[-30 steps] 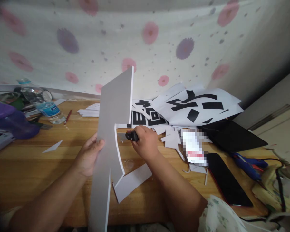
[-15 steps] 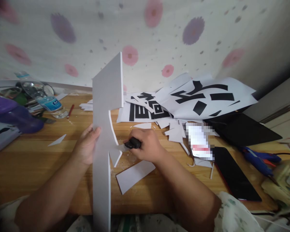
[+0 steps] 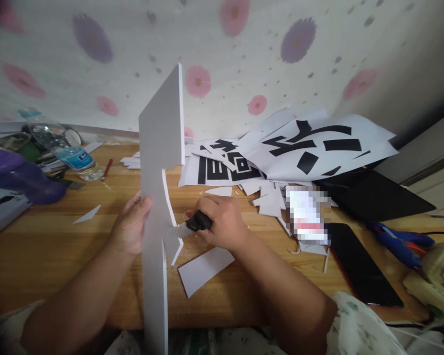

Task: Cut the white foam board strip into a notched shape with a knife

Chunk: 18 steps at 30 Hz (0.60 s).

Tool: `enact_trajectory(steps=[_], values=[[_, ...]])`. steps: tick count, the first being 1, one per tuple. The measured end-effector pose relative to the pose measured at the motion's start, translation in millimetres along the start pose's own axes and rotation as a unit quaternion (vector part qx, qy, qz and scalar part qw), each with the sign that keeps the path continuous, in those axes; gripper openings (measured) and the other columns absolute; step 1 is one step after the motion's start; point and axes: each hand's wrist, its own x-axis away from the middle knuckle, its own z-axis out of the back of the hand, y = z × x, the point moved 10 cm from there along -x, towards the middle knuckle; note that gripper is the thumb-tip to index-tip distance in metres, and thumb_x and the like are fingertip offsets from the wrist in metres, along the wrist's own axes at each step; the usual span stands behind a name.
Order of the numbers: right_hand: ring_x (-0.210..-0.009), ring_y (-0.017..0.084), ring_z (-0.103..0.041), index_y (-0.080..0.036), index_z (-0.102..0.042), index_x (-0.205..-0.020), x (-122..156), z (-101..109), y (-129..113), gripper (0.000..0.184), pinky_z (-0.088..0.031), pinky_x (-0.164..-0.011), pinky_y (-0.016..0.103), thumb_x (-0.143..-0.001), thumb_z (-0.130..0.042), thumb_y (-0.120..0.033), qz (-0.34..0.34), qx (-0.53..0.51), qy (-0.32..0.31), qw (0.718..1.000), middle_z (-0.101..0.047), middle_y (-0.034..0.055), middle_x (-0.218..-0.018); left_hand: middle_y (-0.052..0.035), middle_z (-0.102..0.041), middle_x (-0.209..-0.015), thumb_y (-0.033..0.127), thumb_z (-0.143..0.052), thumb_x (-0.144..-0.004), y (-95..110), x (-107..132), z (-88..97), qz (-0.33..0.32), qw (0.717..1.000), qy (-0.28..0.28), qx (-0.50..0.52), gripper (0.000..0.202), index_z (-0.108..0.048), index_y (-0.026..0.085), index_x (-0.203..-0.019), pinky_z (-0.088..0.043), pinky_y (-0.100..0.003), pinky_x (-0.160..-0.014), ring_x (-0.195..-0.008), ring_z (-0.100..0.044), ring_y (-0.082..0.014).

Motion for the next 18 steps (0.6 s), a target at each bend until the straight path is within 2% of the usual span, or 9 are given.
enact_trajectory(steps=[9,15,18], values=[[-0.048,0.01,-0.044,-0.022,-0.041,-0.064,-2,2,-6,0.02,-0.03,-0.047,0.023,-0.083,-0.048,-0.023,0.021,0.025,0.002,0.999,-0.05,-0.0034,-0.055,-0.0052,-0.074,-0.084,0.037,-0.085,-0.062,-2,2,-7.4,0.01,1.0,-0.017,0.005,0.044,-0.066,0.019,-0.097,-0.057,-0.033,-0.071,-0.081,-0.071,-0.0255],[-0.047,0.011,-0.043,-0.023,-0.039,-0.062,-2,0,0,0.023,-0.028,-0.047,0.024,-0.084,-0.048,-0.021,-0.001,0.036,0.003,0.999,-0.049,-0.0036,-0.053,-0.0049,-0.074,-0.083,0.035,-0.085,-0.063,-1,4,-10.4,0.015,0.999,-0.03,0.018,0.043,-0.065,0.019,-0.097,-0.058,-0.034,-0.069,-0.078,-0.072,-0.0248],[-0.046,0.011,-0.042,-0.023,-0.04,-0.064,-1,3,-4,0.021,-0.027,-0.046,0.025,-0.083,-0.049,-0.021,0.015,0.026,0.016,0.999,-0.049,-0.0034,-0.054,-0.0058,-0.074,-0.082,0.038,-0.084,-0.063,-4,5,-11.0,0.025,0.999,-0.036,0.009,0.044,-0.065,0.018,-0.097,-0.058,-0.034,-0.068,-0.077,-0.072,-0.0257]])
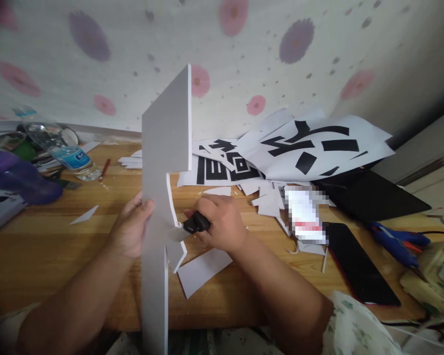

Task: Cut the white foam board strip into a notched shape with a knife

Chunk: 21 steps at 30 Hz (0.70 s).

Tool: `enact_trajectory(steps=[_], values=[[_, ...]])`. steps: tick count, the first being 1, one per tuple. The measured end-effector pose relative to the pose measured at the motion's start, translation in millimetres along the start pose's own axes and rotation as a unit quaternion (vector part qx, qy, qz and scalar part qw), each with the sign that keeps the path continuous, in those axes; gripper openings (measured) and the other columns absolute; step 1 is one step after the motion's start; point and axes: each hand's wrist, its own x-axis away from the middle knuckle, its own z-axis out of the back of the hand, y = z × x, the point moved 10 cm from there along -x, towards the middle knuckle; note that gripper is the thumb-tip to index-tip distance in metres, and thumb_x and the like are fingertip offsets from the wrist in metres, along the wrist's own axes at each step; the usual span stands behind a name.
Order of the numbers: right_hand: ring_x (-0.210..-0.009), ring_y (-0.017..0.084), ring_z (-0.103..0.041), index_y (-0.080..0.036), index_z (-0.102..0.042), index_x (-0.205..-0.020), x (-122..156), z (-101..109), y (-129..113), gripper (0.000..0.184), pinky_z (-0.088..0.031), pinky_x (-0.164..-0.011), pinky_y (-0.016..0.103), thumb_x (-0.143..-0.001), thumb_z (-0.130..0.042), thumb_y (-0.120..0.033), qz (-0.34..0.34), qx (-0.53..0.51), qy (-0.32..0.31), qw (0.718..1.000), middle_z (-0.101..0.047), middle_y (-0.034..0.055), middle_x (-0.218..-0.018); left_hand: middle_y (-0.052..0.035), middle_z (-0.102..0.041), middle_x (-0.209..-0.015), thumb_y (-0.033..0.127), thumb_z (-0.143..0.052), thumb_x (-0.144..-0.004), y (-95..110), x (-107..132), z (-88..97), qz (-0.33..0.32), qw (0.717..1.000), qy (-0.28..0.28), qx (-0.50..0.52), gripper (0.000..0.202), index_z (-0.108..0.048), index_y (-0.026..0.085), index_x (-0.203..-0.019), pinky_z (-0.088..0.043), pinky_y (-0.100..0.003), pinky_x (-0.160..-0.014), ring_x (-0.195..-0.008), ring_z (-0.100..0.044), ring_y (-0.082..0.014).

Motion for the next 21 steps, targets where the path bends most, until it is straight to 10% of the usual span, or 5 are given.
enact_trajectory(steps=[21], values=[[-0.048,0.012,-0.041,-0.023,-0.04,-0.061,1.2,4.5,3.8,0.024,-0.028,-0.048,0.026,-0.083,-0.049,-0.018,-0.008,0.04,0.039,0.998,-0.048,-0.003,-0.053,-0.0067,-0.074,-0.08,0.039,-0.086,-0.058,-4.3,5.3,-5.7,0.02,1.0,0.008,0.004,0.046,-0.065,0.018,-0.094,-0.058,-0.035,-0.065,-0.073,-0.072,-0.0267]])
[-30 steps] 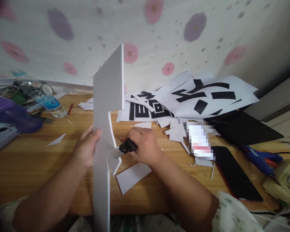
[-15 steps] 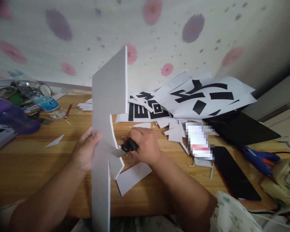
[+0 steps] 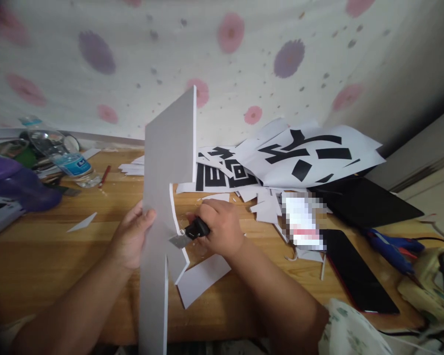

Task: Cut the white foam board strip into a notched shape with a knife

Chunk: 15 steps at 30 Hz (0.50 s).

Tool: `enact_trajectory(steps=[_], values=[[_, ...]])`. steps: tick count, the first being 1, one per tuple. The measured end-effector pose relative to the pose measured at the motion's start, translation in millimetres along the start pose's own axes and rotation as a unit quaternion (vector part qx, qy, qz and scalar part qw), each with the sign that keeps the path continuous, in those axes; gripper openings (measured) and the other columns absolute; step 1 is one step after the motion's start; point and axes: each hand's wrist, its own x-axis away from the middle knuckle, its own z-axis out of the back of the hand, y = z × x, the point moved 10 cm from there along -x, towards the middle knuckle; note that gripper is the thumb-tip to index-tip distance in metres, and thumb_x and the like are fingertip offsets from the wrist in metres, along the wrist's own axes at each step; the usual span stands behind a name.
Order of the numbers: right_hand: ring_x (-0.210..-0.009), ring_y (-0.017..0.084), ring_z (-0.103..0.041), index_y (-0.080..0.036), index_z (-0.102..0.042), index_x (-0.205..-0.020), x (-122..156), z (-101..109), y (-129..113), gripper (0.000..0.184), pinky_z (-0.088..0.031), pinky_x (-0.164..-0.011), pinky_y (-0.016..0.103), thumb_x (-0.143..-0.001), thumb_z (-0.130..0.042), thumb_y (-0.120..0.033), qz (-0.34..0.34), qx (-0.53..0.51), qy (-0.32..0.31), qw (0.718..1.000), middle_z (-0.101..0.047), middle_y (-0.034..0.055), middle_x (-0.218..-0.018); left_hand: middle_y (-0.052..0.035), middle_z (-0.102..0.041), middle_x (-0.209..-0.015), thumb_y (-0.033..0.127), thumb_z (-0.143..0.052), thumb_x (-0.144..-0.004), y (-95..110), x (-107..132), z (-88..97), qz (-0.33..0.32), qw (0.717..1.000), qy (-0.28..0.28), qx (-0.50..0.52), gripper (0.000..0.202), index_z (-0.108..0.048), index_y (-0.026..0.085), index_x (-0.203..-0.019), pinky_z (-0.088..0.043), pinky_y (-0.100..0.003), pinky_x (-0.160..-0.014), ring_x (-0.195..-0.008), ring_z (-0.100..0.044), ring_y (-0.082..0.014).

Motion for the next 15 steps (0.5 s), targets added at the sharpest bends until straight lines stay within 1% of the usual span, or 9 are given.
enact_trajectory(steps=[4,6,8,11,13,15], values=[[-0.051,0.013,-0.047,-0.022,-0.045,-0.064,0,-1,8,0.017,-0.032,-0.05,0.025,-0.078,-0.05,-0.014,-0.01,-0.004,-0.012,1.0,-0.054,-0.0021,-0.056,-0.0063,-0.073,-0.077,0.041,-0.086,-0.059,-4,3,-8.2,0.016,0.999,-0.031,-0.001,0.047,-0.066,0.018,-0.094,-0.058,-0.034,-0.062,-0.069,-0.071,-0.0251],[-0.052,0.013,-0.049,-0.022,-0.045,-0.065,1,-1,9,0.015,-0.034,-0.05,0.026,-0.078,-0.049,-0.015,-0.013,-0.012,-0.016,1.0,-0.055,-0.0016,-0.058,-0.0054,-0.073,-0.075,0.04,-0.086,-0.06,-4,3,-9.6,0.015,0.999,-0.041,-0.002,0.046,-0.066,0.018,-0.096,-0.058,-0.033,-0.061,-0.067,-0.071,-0.0237],[-0.05,0.012,-0.045,-0.023,-0.043,-0.064,2,2,8,0.018,-0.032,-0.049,0.026,-0.08,-0.05,-0.015,-0.011,-0.017,-0.003,1.0,-0.052,-0.0024,-0.057,-0.0043,-0.072,-0.074,0.039,-0.086,-0.061,-4,1,-6.9,0.009,0.999,-0.036,0.003,0.045,-0.066,0.018,-0.096,-0.057,-0.03,-0.058,-0.065,-0.07,-0.0222],[-0.048,0.012,-0.041,-0.023,-0.043,-0.064,1,5,-2,0.021,-0.029,-0.048,0.026,-0.082,-0.05,-0.016,0.019,-0.023,0.007,1.0,-0.047,-0.0034,-0.054,-0.0037,-0.072,-0.072,0.037,-0.086,-0.062,-2,-1,0.0,-0.002,1.0,-0.016,0.008,0.041,-0.066,0.018,-0.093,-0.055,-0.027,-0.055,-0.062,-0.069,-0.0206],[-0.048,0.012,-0.042,-0.023,-0.044,-0.064,1,3,-9,0.02,-0.029,-0.047,0.026,-0.083,-0.049,-0.017,0.042,-0.033,-0.007,0.999,-0.048,-0.0028,-0.055,-0.0044,-0.073,-0.074,0.037,-0.086,-0.062,-2,-2,1.6,-0.006,1.0,-0.011,0.009,0.041,-0.066,0.018,-0.092,-0.056,-0.028,-0.056,-0.063,-0.07,-0.0212],[-0.048,0.012,-0.044,-0.022,-0.044,-0.065,0,2,-11,0.018,-0.03,-0.047,0.025,-0.082,-0.047,-0.017,0.049,-0.041,-0.012,0.998,-0.049,-0.0023,-0.055,-0.005,-0.073,-0.074,0.037,-0.085,-0.062,-1,-1,0.1,-0.006,1.0,-0.017,0.01,0.041,-0.066,0.018,-0.093,-0.057,-0.029,-0.057,-0.064,-0.07,-0.0218]])
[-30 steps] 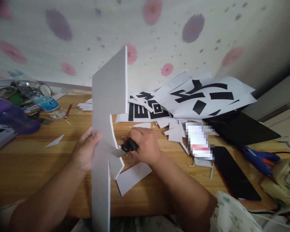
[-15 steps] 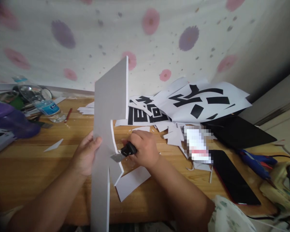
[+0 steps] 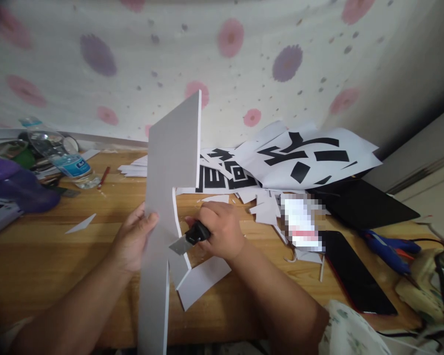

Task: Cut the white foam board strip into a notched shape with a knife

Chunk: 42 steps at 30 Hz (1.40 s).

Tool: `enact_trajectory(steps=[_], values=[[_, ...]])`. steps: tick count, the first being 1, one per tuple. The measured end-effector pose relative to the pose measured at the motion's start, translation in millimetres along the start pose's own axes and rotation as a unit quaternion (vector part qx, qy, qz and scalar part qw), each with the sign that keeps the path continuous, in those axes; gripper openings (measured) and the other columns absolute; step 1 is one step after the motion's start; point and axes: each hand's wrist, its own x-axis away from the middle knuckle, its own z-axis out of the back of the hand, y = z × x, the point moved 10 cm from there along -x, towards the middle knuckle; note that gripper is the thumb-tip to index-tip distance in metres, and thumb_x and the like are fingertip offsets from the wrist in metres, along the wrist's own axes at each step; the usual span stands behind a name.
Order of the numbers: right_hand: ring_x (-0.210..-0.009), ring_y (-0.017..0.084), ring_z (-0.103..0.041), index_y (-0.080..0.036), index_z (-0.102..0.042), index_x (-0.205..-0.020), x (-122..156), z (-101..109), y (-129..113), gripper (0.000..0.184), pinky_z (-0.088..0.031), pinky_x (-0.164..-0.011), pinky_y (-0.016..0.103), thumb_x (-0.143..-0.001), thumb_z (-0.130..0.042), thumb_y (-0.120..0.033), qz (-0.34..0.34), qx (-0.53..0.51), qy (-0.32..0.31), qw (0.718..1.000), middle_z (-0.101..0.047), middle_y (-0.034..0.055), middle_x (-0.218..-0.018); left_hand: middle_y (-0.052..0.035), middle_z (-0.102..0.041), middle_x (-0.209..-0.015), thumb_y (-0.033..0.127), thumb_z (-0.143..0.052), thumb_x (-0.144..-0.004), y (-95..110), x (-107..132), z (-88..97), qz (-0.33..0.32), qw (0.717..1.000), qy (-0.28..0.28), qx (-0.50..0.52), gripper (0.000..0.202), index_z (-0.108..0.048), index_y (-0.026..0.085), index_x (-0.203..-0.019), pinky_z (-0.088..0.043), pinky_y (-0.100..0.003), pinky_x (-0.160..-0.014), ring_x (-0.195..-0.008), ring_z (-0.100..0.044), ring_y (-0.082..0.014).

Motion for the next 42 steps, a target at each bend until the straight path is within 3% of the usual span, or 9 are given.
enact_trajectory(steps=[8,16,23,26,29,31,35,39,42], values=[[-0.049,0.012,-0.045,-0.022,-0.043,-0.064,3,-1,17,0.016,-0.032,-0.048,0.025,-0.077,-0.048,-0.013,-0.038,0.041,0.004,0.998,-0.051,-0.0021,-0.055,0.0013,-0.068,-0.066,0.032,-0.086,-0.063,1,2,-9.1,0.007,0.999,-0.029,0.029,0.036,-0.068,0.019,-0.091,-0.048,-0.016,-0.045,-0.047,-0.059,-0.0088],[-0.048,0.011,-0.042,-0.022,-0.044,-0.064,-1,1,4,0.019,-0.029,-0.048,0.024,-0.082,-0.046,-0.018,-0.015,0.005,0.014,1.0,-0.047,-0.0032,-0.054,0.0004,-0.069,-0.069,0.033,-0.087,-0.06,1,1,-5.1,0.006,1.0,-0.013,0.027,0.04,-0.066,0.018,-0.09,-0.05,-0.018,-0.048,-0.053,-0.062,-0.011],[-0.051,0.012,-0.05,-0.021,-0.047,-0.063,3,-4,20,0.015,-0.034,-0.051,0.024,-0.075,-0.048,-0.013,-0.055,0.047,0.01,0.997,-0.056,-0.0016,-0.057,-0.0008,-0.07,-0.071,0.036,-0.088,-0.059,-3,5,-10.9,0.02,0.999,-0.03,0.022,0.044,-0.067,0.018,-0.094,-0.047,-0.017,-0.045,-0.051,-0.061,-0.01],[-0.054,0.012,-0.051,-0.021,-0.05,-0.065,10,-1,47,0.012,-0.036,-0.052,0.024,-0.077,-0.052,-0.02,-0.155,0.049,0.039,0.986,-0.057,-0.0017,-0.059,0.0018,-0.068,-0.065,0.034,-0.088,-0.058,-2,2,-3.7,0.018,0.999,-0.004,0.028,0.043,-0.066,0.018,-0.091,-0.049,-0.018,-0.047,-0.053,-0.062,-0.0112],[-0.05,0.011,-0.044,-0.022,-0.046,-0.061,23,7,77,0.025,-0.035,-0.05,0.023,-0.081,-0.055,-0.034,-0.294,0.023,0.074,0.953,-0.048,-0.0044,-0.053,0.0027,-0.068,-0.066,0.032,-0.089,-0.057,6,-6,11.5,-0.006,0.999,0.044,0.014,0.044,-0.065,0.017,-0.091,-0.049,-0.018,-0.048,-0.052,-0.061,-0.0102],[-0.05,0.01,-0.04,-0.022,-0.044,-0.059,27,13,87,0.03,-0.034,-0.05,0.023,-0.08,-0.056,-0.039,-0.34,-0.009,0.089,0.936,-0.043,-0.0053,-0.051,0.0013,-0.07,-0.069,0.031,-0.088,-0.056,14,-10,22.6,-0.022,0.996,0.082,-0.006,0.048,-0.063,0.016,-0.094,-0.05,-0.02,-0.05,-0.054,-0.062,-0.012],[-0.051,0.012,-0.043,-0.02,-0.054,-0.064,31,15,96,0.026,-0.036,-0.051,0.026,-0.076,-0.06,-0.043,-0.392,-0.087,0.087,0.912,-0.048,-0.0039,-0.054,-0.0027,-0.073,-0.081,0.032,-0.088,-0.053,34,-10,32.7,-0.051,0.989,0.131,-0.055,0.059,-0.06,0.015,-0.102,-0.053,-0.025,-0.056,-0.062,-0.066,-0.016],[-0.049,0.012,-0.044,-0.019,-0.063,-0.073,33,3,96,0.029,-0.036,-0.049,0.026,-0.074,-0.063,-0.048,-0.426,-0.181,0.054,0.885,-0.053,-0.0028,-0.056,-0.0031,-0.073,-0.084,0.034,-0.087,-0.053,52,-5,22.0,-0.078,0.984,0.123,-0.102,0.062,-0.058,0.014,-0.105,-0.053,-0.027,-0.059,-0.063,-0.065,-0.0162],[-0.049,0.011,-0.045,-0.019,-0.066,-0.079,26,-9,80,0.028,-0.037,-0.049,0.025,-0.074,-0.064,-0.046,-0.41,-0.231,0.0,0.882,-0.052,-0.0039,-0.055,-0.0033,-0.072,-0.083,0.036,-0.084,-0.058,63,-1,9.4,-0.097,0.979,0.101,-0.145,0.058,-0.059,0.014,-0.105,-0.053,-0.028,-0.061,-0.065,-0.065,-0.0167]])
